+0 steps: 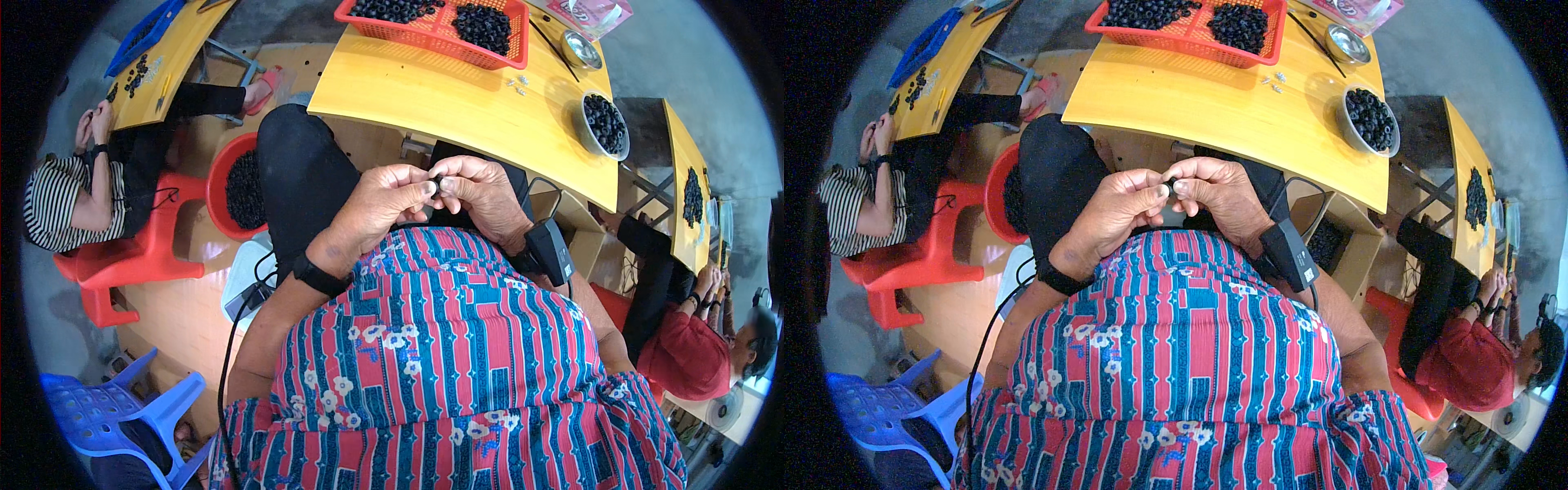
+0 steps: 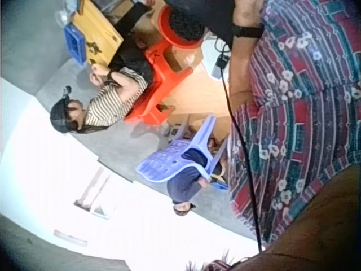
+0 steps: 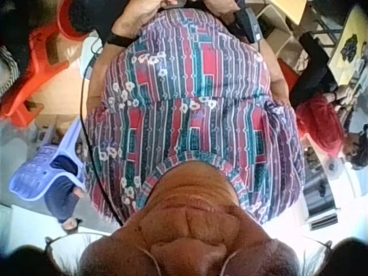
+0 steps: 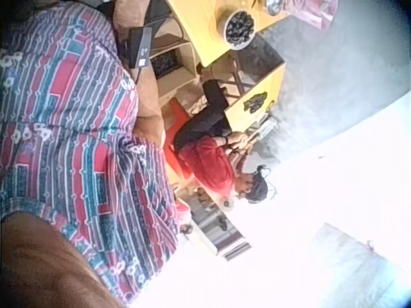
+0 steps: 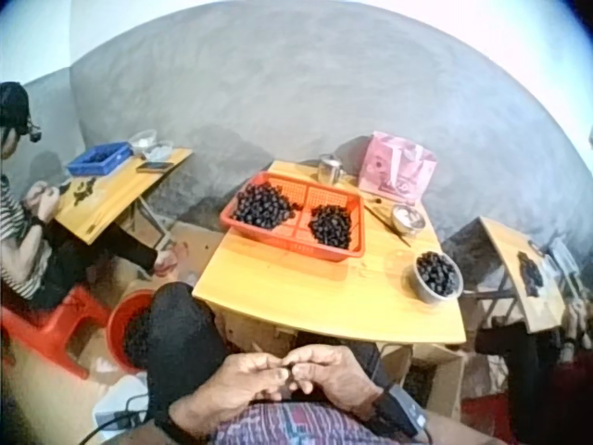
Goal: Manually cleaning and sorting small black plastic molded parts at a production table.
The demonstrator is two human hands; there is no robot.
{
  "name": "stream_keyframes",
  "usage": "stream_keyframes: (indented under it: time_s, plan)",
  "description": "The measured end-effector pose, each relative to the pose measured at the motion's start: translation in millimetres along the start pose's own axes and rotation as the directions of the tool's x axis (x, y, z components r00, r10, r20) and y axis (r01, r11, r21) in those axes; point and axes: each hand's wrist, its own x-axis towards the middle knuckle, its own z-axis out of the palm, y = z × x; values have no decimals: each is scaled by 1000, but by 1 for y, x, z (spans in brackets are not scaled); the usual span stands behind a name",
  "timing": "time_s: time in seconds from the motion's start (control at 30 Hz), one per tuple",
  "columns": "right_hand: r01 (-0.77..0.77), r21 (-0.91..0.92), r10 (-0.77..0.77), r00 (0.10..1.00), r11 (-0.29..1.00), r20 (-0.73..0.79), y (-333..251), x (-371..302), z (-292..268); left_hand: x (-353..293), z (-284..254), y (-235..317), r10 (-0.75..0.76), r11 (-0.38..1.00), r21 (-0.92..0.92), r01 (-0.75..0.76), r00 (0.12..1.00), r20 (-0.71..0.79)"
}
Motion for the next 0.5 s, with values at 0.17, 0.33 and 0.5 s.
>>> stream_keyframes:
  time_s: [0.17,0.33,0.5]
  plan:
    - [11,-24,-11,1000,1000,9,3,2,-1,0,-4,2,25,995,93,-25,1000,6]
    - [-7,-61,4,999,998,-46,2,3,5,-1,2,7,91,974,215,-76,994,-58]
    - [128,-95,-140,981,987,-137,4,3,10,-1,8,2,117,985,145,-98,984,-133]
